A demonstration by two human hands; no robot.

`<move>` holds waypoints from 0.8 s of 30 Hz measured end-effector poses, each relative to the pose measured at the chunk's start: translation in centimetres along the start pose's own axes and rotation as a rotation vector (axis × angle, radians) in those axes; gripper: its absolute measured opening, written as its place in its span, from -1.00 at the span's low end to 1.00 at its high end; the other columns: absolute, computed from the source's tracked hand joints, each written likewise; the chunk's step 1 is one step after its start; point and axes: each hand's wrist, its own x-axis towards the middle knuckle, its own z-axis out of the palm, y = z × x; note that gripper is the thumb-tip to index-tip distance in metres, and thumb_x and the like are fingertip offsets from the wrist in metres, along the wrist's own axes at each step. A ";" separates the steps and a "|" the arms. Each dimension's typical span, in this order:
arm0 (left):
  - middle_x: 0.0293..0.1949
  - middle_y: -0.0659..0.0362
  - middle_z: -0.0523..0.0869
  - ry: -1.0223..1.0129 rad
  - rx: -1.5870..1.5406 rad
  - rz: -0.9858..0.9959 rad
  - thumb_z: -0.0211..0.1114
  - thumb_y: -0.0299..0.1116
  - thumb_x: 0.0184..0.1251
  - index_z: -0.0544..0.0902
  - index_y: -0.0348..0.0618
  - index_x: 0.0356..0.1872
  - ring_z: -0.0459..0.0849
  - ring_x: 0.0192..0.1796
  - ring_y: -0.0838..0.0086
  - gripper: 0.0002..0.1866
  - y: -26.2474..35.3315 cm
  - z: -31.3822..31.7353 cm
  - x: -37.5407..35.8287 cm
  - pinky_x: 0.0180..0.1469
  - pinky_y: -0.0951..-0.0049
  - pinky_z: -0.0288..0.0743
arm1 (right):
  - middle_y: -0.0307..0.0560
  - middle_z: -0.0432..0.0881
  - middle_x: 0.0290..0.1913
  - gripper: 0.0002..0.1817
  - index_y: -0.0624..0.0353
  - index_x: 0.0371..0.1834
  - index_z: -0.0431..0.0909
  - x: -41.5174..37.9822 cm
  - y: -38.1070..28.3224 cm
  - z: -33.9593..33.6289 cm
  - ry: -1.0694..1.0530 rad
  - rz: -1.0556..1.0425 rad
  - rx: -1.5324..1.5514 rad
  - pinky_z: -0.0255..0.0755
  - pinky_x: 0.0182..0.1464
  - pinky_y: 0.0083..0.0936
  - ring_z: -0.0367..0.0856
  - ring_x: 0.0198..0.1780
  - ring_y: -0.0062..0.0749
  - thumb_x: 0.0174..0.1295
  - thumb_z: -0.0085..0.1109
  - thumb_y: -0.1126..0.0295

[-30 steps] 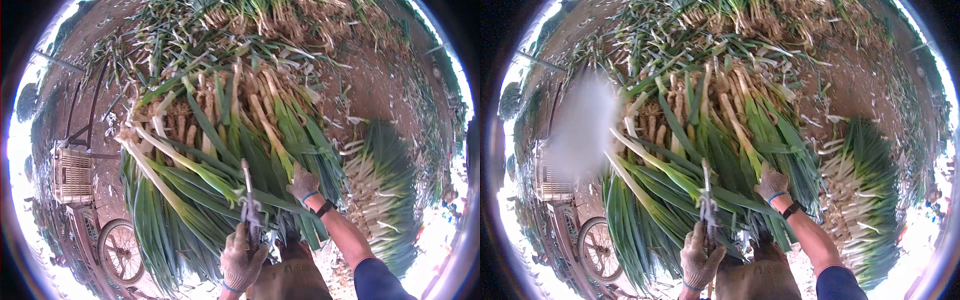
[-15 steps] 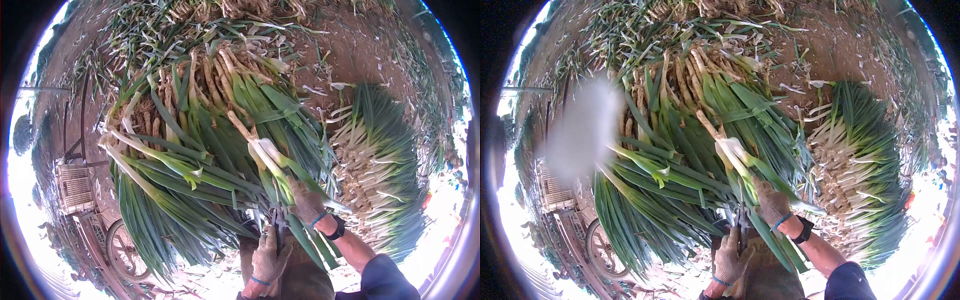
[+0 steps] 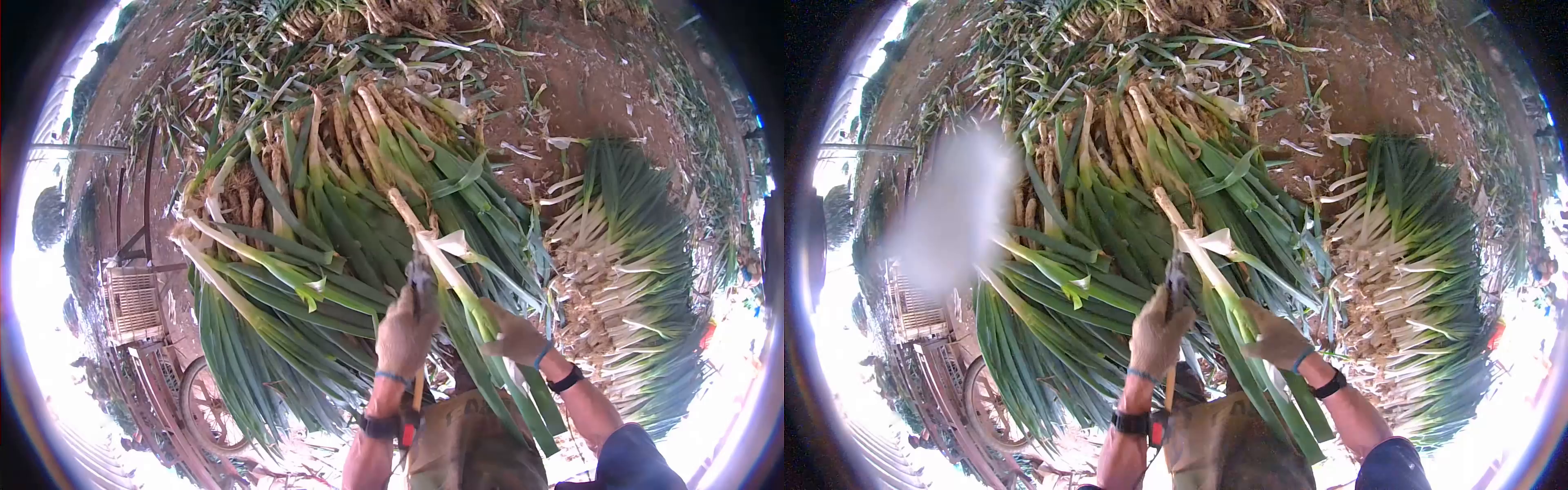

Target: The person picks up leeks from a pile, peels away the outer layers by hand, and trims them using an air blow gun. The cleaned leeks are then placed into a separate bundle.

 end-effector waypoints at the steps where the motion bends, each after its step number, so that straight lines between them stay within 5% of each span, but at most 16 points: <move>1: -0.05 -0.26 0.75 -0.042 -0.003 -0.028 0.39 -0.12 0.41 0.59 -0.40 0.19 0.77 0.04 -0.12 -0.45 0.7 -0.2 -1.5 0.10 0.06 0.59 | 0.37 0.34 0.67 0.13 0.16 0.78 0.10 0.3 0.2 -0.5 -0.040 0.022 0.113 0.32 0.64 -0.25 0.42 0.64 0.09 0.14 0.49 0.12; 5: 0.01 -0.31 0.73 -0.033 0.068 -0.015 0.43 -0.12 0.39 0.57 -0.40 0.29 0.76 0.10 -0.19 -0.38 0.3 0.1 -3.2 0.17 0.07 0.61 | 0.25 0.34 0.69 0.20 0.22 0.78 0.13 0.6 1.1 -1.3 -0.073 0.002 0.254 0.20 0.69 -0.33 0.32 0.69 -0.06 0.08 0.61 0.12; 9: -0.11 -0.20 0.73 -0.014 0.028 0.010 0.40 -0.10 0.39 0.61 -0.31 0.15 0.74 -0.04 -0.08 -0.49 -0.7 -0.4 1.7 0.06 0.08 0.58 | 0.03 0.40 0.62 0.32 0.29 0.80 0.08 0.4 -1.1 -2.7 -0.165 0.062 0.510 0.23 0.62 -0.46 0.38 0.57 -0.35 0.01 0.73 0.10; 13: -0.21 -0.10 0.69 0.020 -0.023 0.044 0.36 -0.10 0.43 0.60 -0.28 0.06 0.69 -0.15 0.06 -0.57 -0.5 -2.0 4.9 -0.01 0.16 0.56 | 0.13 0.46 0.60 0.28 0.33 0.77 0.12 0.6 -0.7 -2.3 -0.191 0.100 0.606 0.29 0.58 -0.46 0.46 0.54 -0.27 0.00 0.67 0.11; 17: -0.20 0.01 0.73 -0.027 -0.107 0.031 0.37 -0.12 0.46 0.63 -0.27 0.20 0.68 -0.17 0.32 -0.52 -2.2 -3.3 5.3 -0.06 0.26 0.55 | 0.14 0.49 0.58 0.31 0.37 0.76 0.13 0.1 -2.6 -2.8 -0.144 0.172 0.529 0.32 0.56 -0.47 0.50 0.51 -0.28 -0.06 0.67 0.11; 19: -0.22 0.16 0.70 -0.132 -0.280 -0.048 0.34 -0.24 0.52 0.57 -0.22 0.48 0.63 -0.17 0.48 -0.43 -3.2 -4.3 4.5 -0.11 0.37 0.57 | 0.14 0.49 0.58 0.34 0.37 0.76 0.14 -0.4 -5.3 -3.2 -0.108 0.184 0.508 0.33 0.56 -0.46 0.51 0.51 -0.27 -0.11 0.68 0.08; 21: -0.19 0.17 0.67 -0.160 -0.492 -0.094 0.36 -0.27 0.50 0.52 -0.31 0.51 0.65 -0.15 0.45 -0.37 -3.5 -5.9 2.0 -0.05 0.37 0.60 | 0.11 0.52 0.55 0.38 0.37 0.76 0.12 -0.5 -6.8 -3.1 -0.089 0.132 0.570 0.34 0.57 -0.43 0.52 0.50 -0.29 -0.15 0.70 0.05; 24: 0.00 0.11 0.72 -0.158 -0.329 -0.014 0.41 -0.33 0.43 0.49 -0.35 0.52 0.69 -0.02 0.43 -0.33 -4.3 -8.7 -2.4 0.09 0.40 0.61 | 0.07 0.50 0.55 0.45 0.37 0.78 0.06 -0.7 -12.8 -2.8 -0.104 0.069 0.737 0.35 0.57 -0.39 0.53 0.49 -0.32 -0.18 0.73 0.00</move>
